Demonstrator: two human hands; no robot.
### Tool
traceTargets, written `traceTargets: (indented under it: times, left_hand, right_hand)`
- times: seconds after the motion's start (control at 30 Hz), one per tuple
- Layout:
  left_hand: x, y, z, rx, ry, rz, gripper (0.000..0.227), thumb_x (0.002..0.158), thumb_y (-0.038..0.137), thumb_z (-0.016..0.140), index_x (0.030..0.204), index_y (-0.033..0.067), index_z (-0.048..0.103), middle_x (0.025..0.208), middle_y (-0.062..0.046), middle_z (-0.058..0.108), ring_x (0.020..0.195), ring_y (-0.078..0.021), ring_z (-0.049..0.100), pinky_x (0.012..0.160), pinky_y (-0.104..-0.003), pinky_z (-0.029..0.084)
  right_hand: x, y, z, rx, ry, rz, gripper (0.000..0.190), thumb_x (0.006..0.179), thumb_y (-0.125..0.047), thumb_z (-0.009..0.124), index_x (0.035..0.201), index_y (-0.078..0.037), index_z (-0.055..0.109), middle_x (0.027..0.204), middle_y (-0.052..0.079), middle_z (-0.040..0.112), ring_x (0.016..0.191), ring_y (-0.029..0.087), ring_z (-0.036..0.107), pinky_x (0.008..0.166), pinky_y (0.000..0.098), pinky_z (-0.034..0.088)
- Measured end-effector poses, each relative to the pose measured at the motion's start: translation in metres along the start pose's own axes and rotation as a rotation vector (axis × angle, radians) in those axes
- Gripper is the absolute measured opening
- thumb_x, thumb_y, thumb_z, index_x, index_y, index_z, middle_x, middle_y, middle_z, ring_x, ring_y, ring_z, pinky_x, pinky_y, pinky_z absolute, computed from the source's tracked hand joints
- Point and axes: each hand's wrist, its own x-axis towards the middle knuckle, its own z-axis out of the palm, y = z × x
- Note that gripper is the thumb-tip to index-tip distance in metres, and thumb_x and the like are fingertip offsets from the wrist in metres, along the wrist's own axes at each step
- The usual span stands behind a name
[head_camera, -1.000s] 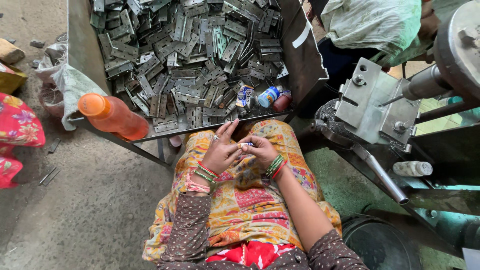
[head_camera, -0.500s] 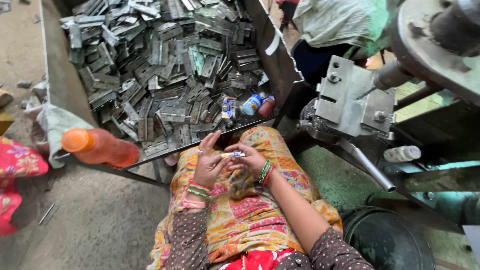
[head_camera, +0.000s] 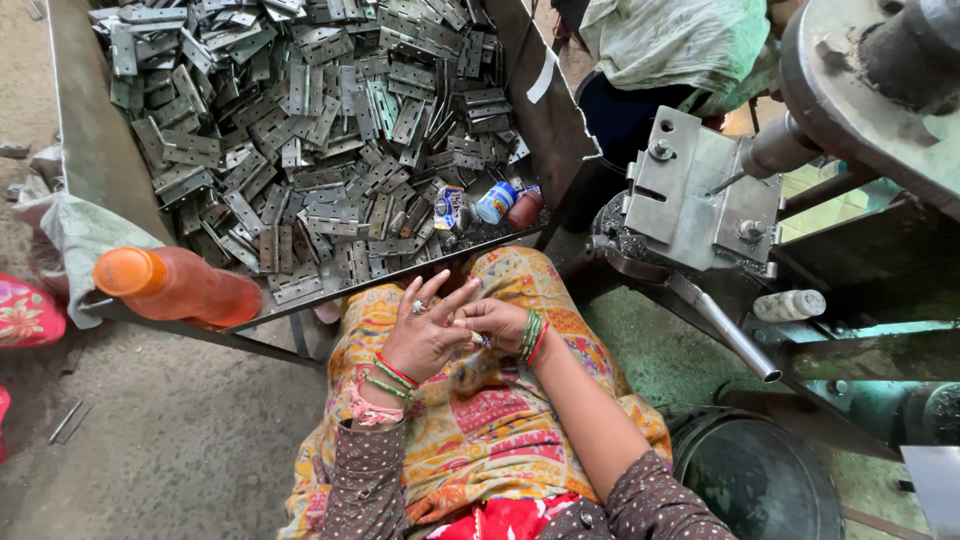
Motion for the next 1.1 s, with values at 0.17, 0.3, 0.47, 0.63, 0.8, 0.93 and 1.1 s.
traceTargets:
  times: [0.17,0.3,0.47,0.63,0.8,0.93,1.1]
  left_hand:
    - [-0.002,-0.012,0.020,-0.104,0.067,-0.200,0.021,0.079,0.038,0.080,0.086,0.0194,0.079,0.155,-0.014,0.044,0.139,-0.0402,0.040,0.111,-0.058,0.031]
    - [0.003,-0.031,0.065,-0.384,0.185,-0.401,0.025,0.083,0.035,0.081,0.094,0.0125,0.079,0.150,-0.017,0.052,0.125,-0.0370,0.057,0.098,-0.045,0.049]
    - [-0.013,-0.053,0.107,-0.810,0.243,-0.635,0.031,0.090,0.031,0.076,0.108,0.0061,0.076,0.116,-0.011,0.077,0.095,-0.0175,0.074,0.082,-0.030,0.057]
    - [-0.015,-0.075,0.115,-0.957,0.148,-0.973,0.032,0.093,0.034,0.074,0.107,0.0059,0.079,0.076,-0.011,0.074,0.065,-0.0110,0.064,0.059,-0.031,0.050]
    - [-0.014,-0.092,0.104,-0.763,0.175,-0.929,0.035,0.092,0.039,0.072,0.103,0.0065,0.078,0.077,-0.009,0.075,0.066,-0.0117,0.066,0.062,-0.031,0.052]
    - [-0.017,-0.100,0.101,-0.670,0.119,-1.023,0.036,0.096,0.037,0.074,0.096,0.0010,0.076,0.077,-0.013,0.070,0.068,-0.0180,0.061,0.066,-0.033,0.050]
    - [-0.019,-0.104,0.090,-0.881,0.257,-1.007,0.030,0.096,0.028,0.072,0.091,-0.0008,0.076,0.077,-0.009,0.072,0.071,-0.0135,0.062,0.068,-0.029,0.050]
  right_hand:
    - [0.013,0.014,-0.004,-0.009,0.322,-0.155,0.013,0.101,-0.019,0.066,0.096,-0.007,0.067,0.084,-0.003,0.066,0.073,0.006,0.062,0.066,0.0231,0.051]
    - [0.026,0.028,-0.019,-0.035,0.386,-0.273,0.016,0.106,-0.018,0.065,0.098,-0.005,0.067,0.086,-0.004,0.065,0.072,0.004,0.058,0.066,0.0203,0.048]
    - [0.041,0.037,-0.037,-0.181,0.511,-0.237,0.016,0.102,-0.020,0.062,0.098,-0.006,0.068,0.085,-0.005,0.066,0.074,0.003,0.062,0.065,0.0230,0.053]
    - [0.053,0.033,-0.036,-0.342,0.518,-0.219,0.021,0.105,-0.022,0.059,0.105,-0.004,0.069,0.091,-0.003,0.068,0.081,0.004,0.063,0.071,0.0220,0.054]
    - [0.058,0.019,-0.021,-0.442,0.446,-0.242,0.023,0.107,-0.017,0.059,0.115,0.001,0.072,0.098,0.000,0.069,0.090,0.008,0.066,0.081,0.0246,0.055]
    - [0.056,0.012,-0.016,-0.542,0.474,-0.286,0.021,0.103,-0.012,0.063,0.116,0.002,0.072,0.104,0.002,0.069,0.098,0.011,0.067,0.087,0.0271,0.055]
    - [0.058,0.007,-0.014,-0.331,0.502,-0.216,0.027,0.101,-0.010,0.067,0.126,0.000,0.068,0.116,0.007,0.071,0.108,0.013,0.068,0.096,0.0296,0.056]
